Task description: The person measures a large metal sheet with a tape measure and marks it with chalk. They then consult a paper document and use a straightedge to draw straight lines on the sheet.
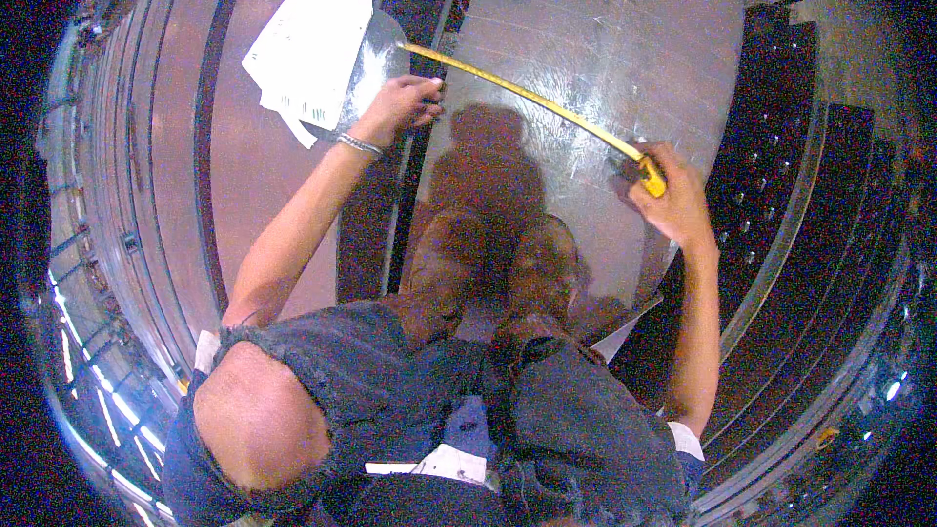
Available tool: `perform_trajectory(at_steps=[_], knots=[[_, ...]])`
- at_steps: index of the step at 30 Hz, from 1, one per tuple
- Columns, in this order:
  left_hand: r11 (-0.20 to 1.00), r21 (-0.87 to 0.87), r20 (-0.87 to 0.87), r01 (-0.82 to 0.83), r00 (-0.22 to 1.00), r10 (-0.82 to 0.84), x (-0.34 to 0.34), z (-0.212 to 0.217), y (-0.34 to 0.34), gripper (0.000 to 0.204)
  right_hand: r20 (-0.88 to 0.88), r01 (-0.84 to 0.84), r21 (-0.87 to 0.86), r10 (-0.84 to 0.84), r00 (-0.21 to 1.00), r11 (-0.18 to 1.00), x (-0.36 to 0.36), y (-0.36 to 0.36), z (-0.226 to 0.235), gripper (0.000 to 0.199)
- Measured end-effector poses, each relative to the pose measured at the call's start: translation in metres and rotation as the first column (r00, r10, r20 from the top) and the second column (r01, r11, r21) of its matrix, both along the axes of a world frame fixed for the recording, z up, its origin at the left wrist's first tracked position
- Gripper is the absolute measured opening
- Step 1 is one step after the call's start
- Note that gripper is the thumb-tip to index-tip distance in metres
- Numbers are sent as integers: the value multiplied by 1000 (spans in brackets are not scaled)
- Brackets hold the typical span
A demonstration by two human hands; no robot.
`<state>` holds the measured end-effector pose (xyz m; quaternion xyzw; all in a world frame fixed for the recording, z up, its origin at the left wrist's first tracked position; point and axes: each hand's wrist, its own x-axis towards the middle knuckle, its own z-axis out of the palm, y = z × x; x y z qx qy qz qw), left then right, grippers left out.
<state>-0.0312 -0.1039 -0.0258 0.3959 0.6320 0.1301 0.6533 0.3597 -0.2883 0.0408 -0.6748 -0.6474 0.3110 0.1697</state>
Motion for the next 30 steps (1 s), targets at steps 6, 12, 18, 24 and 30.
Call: perform_trajectory(at_steps=[6, 12, 18, 24, 30], knots=[[892, 448, -191, 57, 981, 34, -9, -17, 27, 39, 110, -10, 76, 1, 994, 997, 42, 12, -5, 45], [715, 582, -554, 386, 833, 2, -4, -23, 37, 33, 104, -1, -33, 5, 995, 999, 62, 10, -12, 42], [781, 498, -405, 377, 897, -175, -7, -21, 32, 15, 168, 48, 1, -48, 985, 999, 83, -12, -16, 44], [700, 615, -404, 363, 907, -116, 9, -7, 21, 14, 175, 69, 101, -86, 981, 992, 87, -21, -36, 45], [713, 622, -390, 324, 917, -76, 15, -6, 22, 15, 226, 40, 173, -79, 971, 984, 84, -21, -37, 45]])
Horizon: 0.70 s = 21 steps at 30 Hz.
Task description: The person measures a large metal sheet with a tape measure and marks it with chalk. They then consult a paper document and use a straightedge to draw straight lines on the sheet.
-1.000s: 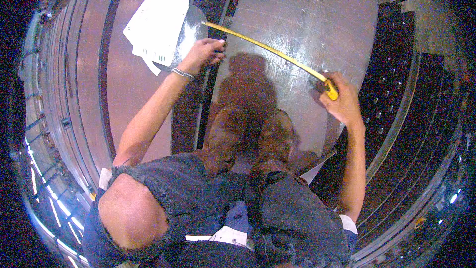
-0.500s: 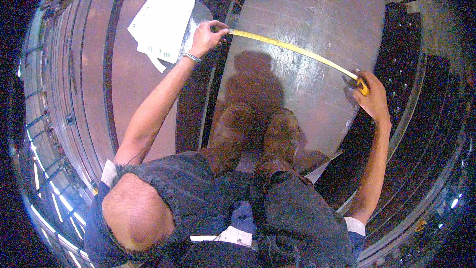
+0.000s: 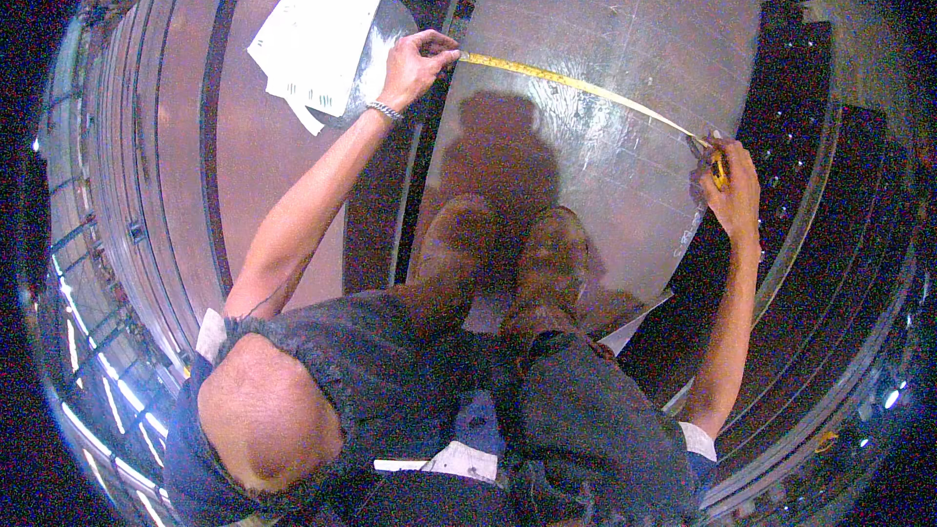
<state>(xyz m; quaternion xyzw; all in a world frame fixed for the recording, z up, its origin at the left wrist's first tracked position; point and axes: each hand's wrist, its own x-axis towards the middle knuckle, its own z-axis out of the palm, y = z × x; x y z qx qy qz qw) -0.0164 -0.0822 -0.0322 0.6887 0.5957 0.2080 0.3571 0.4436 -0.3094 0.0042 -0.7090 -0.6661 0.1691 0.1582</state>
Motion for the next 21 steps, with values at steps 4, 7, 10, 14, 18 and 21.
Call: perform_trajectory(at_steps=[4, 7, 10, 14, 18, 21], knots=[[1000, 16, 3, -19, 1000, 19, 1, -7, 1, 17, 38, 10, -4, -9, 999, 1000, 2, -1, -4, 46], [999, 53, 22, -4, 1000, 3, 1, -10, 4, 17, 66, 8, -6, -8, 998, 1000, 2, -5, -5, 47], [997, 76, 17, 31, 999, -33, -4, -13, 4, 18, 78, -8, -27, 11, 997, 1000, 0, -7, -2, 47], [1000, -19, 66, 6, 998, -4, -4, -11, 0, 18, 54, 8, -53, -5, 999, 999, -2, -7, 2, 47], [1000, -19, 60, 13, 998, -11, 2, -4, -3, 17, 135, 14, -11, -13, 991, 1000, 4, -15, -1, 47], [999, -45, 101, -15, 995, 20, -5, -6, -4, 16, 9, 15, -83, -15, 1000, 996, -11, -9, 10, 47]])
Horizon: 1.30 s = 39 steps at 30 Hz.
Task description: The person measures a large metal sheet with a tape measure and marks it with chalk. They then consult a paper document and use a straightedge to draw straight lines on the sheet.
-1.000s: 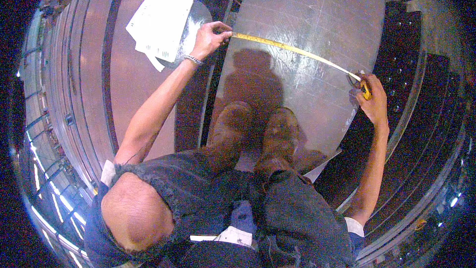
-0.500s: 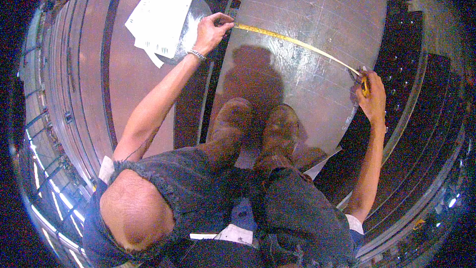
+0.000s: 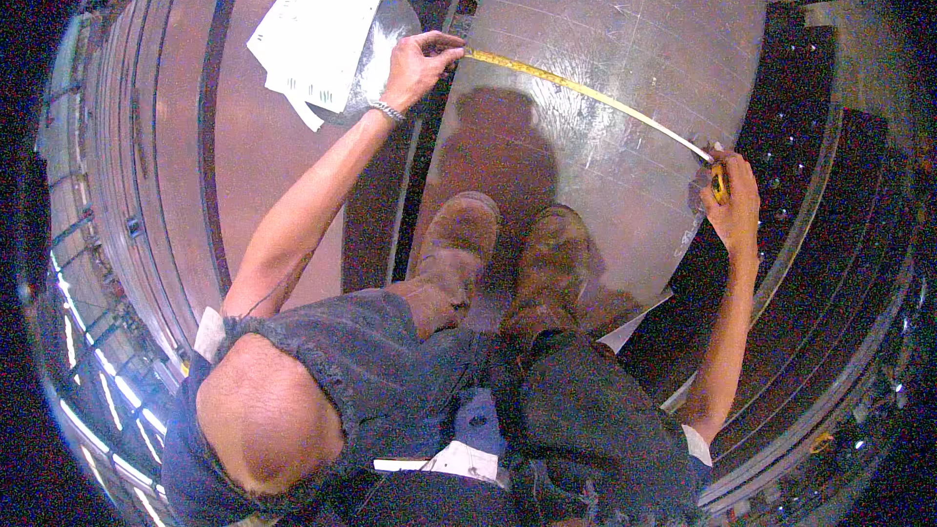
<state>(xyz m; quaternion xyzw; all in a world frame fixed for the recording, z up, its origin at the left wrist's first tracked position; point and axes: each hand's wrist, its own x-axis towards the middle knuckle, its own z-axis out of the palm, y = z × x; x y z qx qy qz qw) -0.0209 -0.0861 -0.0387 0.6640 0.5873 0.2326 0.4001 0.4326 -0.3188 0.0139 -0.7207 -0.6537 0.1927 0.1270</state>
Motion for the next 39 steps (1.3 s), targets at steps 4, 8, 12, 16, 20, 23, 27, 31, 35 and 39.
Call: perform_trajectory(at_steps=[4, 8, 12, 16, 20, 23, 27, 31, 35, 39], knots=[[1000, -21, -14, -11, 1000, 10, 4, 0, 1, 17, 32, 3, 35, -4, 999, 999, 4, -1, -2, 46], [999, -28, -11, -19, 1000, 19, 2, -1, 0, 17, 39, -1, 54, -1, 999, 999, 1, 2, -1, 46], [999, -35, -65, 8, 998, -10, 6, 7, -3, 16, 37, 21, 38, -23, 999, 999, 2, -1, 4, 48], [971, -76, 317, -228, 917, 241, 10, 19, -8, 29, -64, 18, 150, -9, 998, 989, -9, -8, -5, 50], [976, -212, 399, 47, 916, 43, 35, 47, -22, 32, -253, 155, 111, -123, 960, 982, -49, -6, 16, 53], [942, -233, 403, 240, 906, -131, 47, 61, -42, 37, -403, 177, 154, -102, 910, 972, -102, 9, 28, 56], [746, -362, 524, 559, 784, -333, 64, 71, -67, 50, -534, 234, 239, -74, 842, 942, -167, 29, 18, 58], [539, -581, 617, 609, 762, -196, 75, 83, -96, 84, -675, 325, 141, -150, 722, 935, -216, 48, 47, 54], [554, -626, 553, 549, 813, -181, 73, 86, -109, 104, -570, 353, 274, -144, 809, 895, -248, 52, 24, 55], [592, -570, 599, 569, 782, -174, 66, 70, -111, 107, -642, 290, 267, -55, 764, 919, -250, 47, 32, 56]])
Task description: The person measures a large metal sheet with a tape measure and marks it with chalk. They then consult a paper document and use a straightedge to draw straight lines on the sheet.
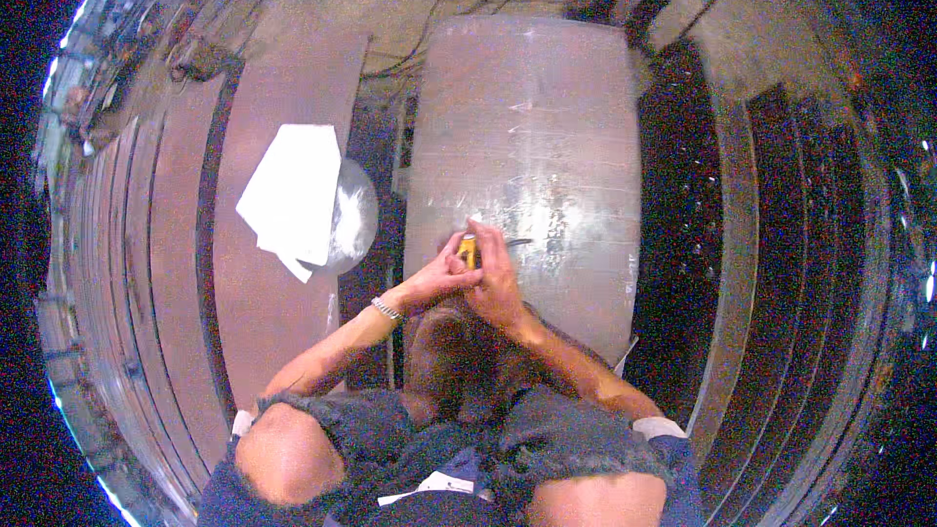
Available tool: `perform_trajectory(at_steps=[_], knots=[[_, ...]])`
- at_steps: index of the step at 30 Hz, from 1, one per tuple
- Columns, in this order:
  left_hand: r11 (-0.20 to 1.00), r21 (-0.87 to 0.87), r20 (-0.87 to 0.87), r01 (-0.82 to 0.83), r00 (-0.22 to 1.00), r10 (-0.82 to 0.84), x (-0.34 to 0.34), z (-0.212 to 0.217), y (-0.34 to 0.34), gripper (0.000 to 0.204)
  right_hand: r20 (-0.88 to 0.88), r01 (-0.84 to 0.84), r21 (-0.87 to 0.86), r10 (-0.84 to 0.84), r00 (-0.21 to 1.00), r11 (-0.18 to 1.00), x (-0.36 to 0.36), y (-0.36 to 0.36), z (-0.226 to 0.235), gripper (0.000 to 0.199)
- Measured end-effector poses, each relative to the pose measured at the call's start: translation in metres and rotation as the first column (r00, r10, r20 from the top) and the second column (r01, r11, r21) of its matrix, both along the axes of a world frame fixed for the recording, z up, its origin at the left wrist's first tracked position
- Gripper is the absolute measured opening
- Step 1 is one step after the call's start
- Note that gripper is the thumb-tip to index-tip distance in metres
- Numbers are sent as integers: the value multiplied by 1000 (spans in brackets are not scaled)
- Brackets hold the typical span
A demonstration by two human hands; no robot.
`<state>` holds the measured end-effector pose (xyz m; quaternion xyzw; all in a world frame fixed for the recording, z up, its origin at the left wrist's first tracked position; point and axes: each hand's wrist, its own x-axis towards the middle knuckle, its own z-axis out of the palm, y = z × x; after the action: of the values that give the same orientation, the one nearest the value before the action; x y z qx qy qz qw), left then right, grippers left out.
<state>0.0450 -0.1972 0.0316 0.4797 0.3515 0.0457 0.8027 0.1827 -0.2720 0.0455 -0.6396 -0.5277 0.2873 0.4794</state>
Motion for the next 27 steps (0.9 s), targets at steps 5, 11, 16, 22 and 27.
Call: perform_trajectory(at_steps=[5, 11, 16, 22, 27], knots=[[998, 66, -120, 14, 993, -6, -13, 16, 13, 74, -210, -44, -41, 34, 977, 998, 11, -1, 14, 36], [971, 154, -368, -185, 901, 230, -83, 24, 77, 60, -602, 197, -21, -170, 781, 980, 34, 7, 57, 29], [859, 476, -675, 190, 704, 219, -138, 29, 94, 83, -601, 194, 136, -75, 796, 971, 52, 12, 88, 25], [781, 425, -868, 457, 451, 208, -168, 31, 37, 98, -668, 169, 161, -19, 744, 972, 47, 7, 115, 14], [865, 422, -895, 273, 278, 349, -235, 45, 5, 92, -471, 204, 349, -17, 882, 915, 55, 13, 110, 10]])
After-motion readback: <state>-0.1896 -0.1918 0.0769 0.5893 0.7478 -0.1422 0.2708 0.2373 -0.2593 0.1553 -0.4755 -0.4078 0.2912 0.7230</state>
